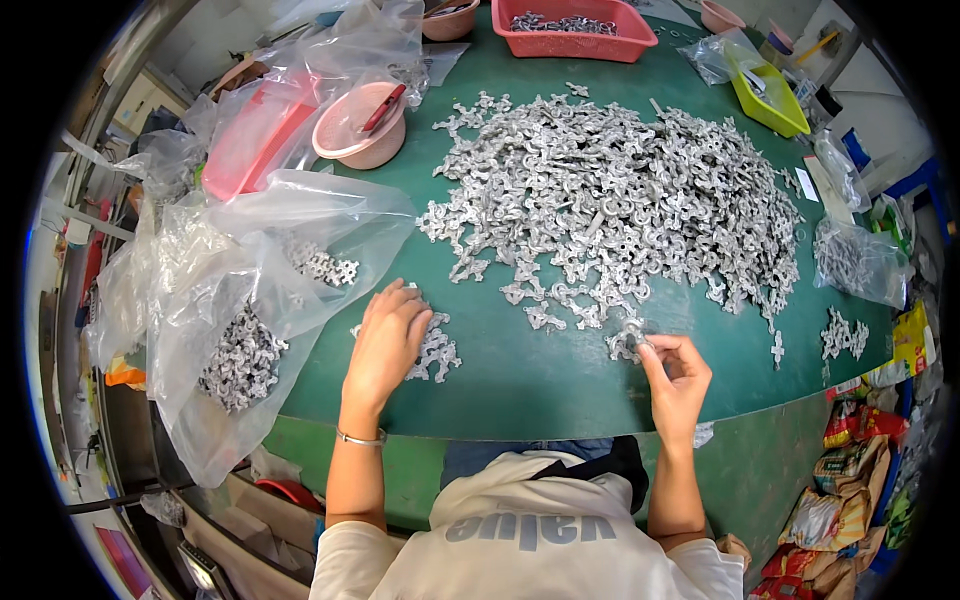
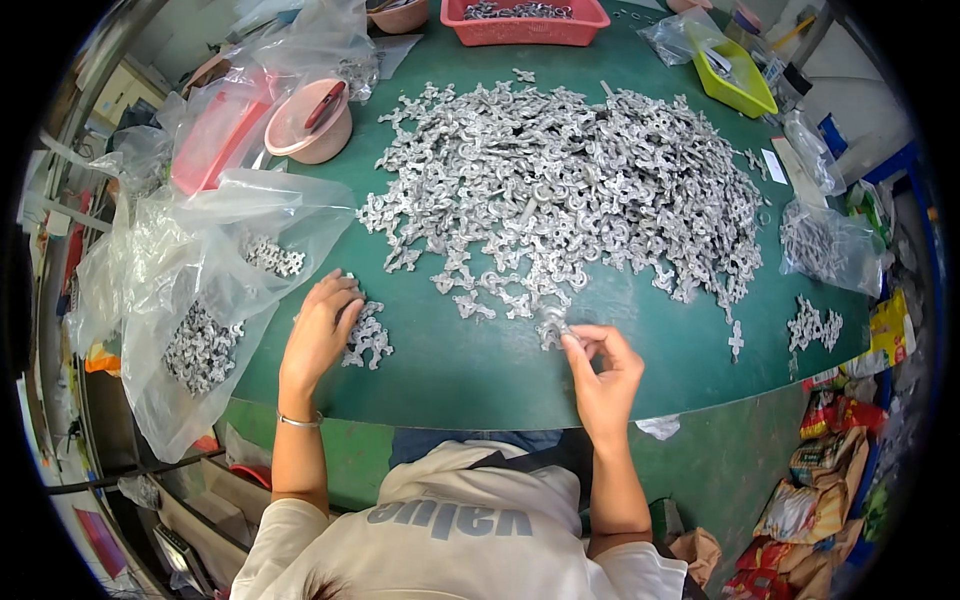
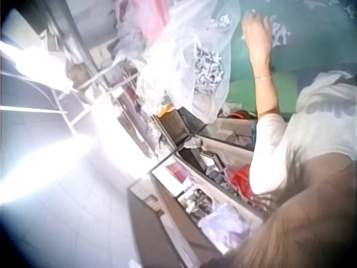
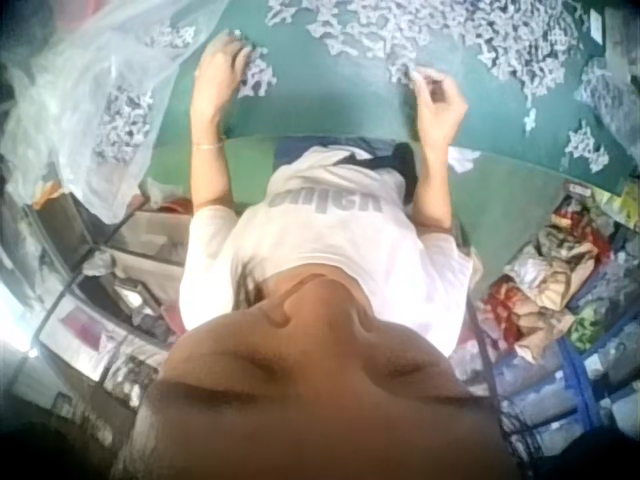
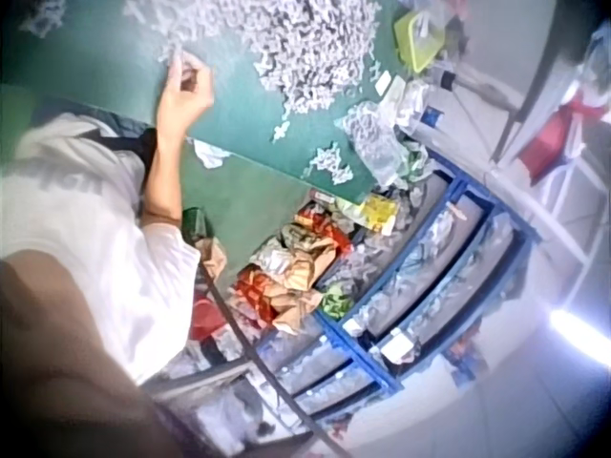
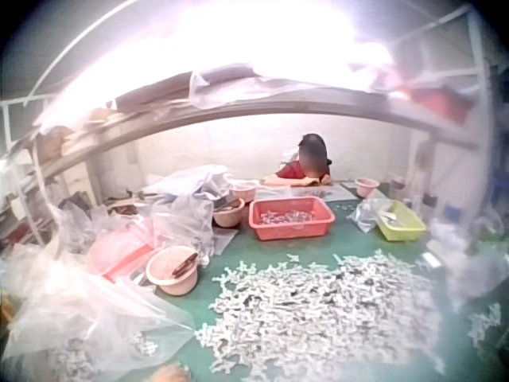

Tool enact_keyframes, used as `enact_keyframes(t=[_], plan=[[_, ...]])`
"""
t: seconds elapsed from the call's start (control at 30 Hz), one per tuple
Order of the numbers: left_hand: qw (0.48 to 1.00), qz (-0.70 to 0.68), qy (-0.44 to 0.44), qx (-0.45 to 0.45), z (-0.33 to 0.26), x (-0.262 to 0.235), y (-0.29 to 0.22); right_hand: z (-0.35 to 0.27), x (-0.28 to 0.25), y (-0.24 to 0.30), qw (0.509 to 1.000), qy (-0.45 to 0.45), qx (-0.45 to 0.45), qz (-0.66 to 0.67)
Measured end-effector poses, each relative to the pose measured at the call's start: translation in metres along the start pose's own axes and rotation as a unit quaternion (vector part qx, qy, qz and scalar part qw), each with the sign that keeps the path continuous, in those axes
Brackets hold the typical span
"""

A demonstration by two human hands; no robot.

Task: The person picks up small silver-colored star-shaped and cross-shaped components one at a time from a large pile, places them into separate plastic bags, and moves completed bags to the side of the workbench.

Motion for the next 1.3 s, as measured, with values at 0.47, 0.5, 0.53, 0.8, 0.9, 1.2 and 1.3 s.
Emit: enact_keyframes(t=[0.47, 0.5, 0.53, 0.8, 0.9, 1.2, 1.3], plan=[[0.874, -0.479, 0.0, 0.081, -0.01, -0.027, -0.116, -0.031, 0.02, 0.028, 0.926, 0.157, 0.146, 0.31], [0.868, -0.49, 0.007, 0.085, -0.011, -0.026, -0.119, -0.031, 0.02, 0.029, 0.926, 0.161, 0.144, 0.31], [0.861, -0.5, 0.014, 0.088, -0.011, -0.025, -0.121, -0.032, 0.02, 0.031, 0.926, 0.164, 0.142, 0.31], [0.783, -0.616, 0.078, -0.035, -0.021, -0.001, -0.112, -0.035, 0.023, 0.033, 0.961, 0.157, 0.08, 0.212], [0.837, -0.544, 0.024, -0.062, -0.025, 0.0, -0.093, -0.026, 0.018, 0.025, 0.978, 0.139, 0.071, 0.142], [0.958, -0.087, -0.24, -0.13, -0.046, -0.011, -0.018, -0.002, 0.003, -0.003, 0.935, 0.081, -0.146, -0.312], [0.96, -0.085, -0.23, -0.136, -0.052, -0.011, -0.014, -0.003, 0.003, -0.002, 0.949, 0.059, -0.142, -0.277]])
Point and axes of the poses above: each hand's wrist, its own z-axis towards the middle knuckle, its own x-axis out of the palm, y = z × x, the point moved 3 cm from there along z, towards the middle knuckle, and after that the axes turned 7 degrees about z, right-handed, at the moved point
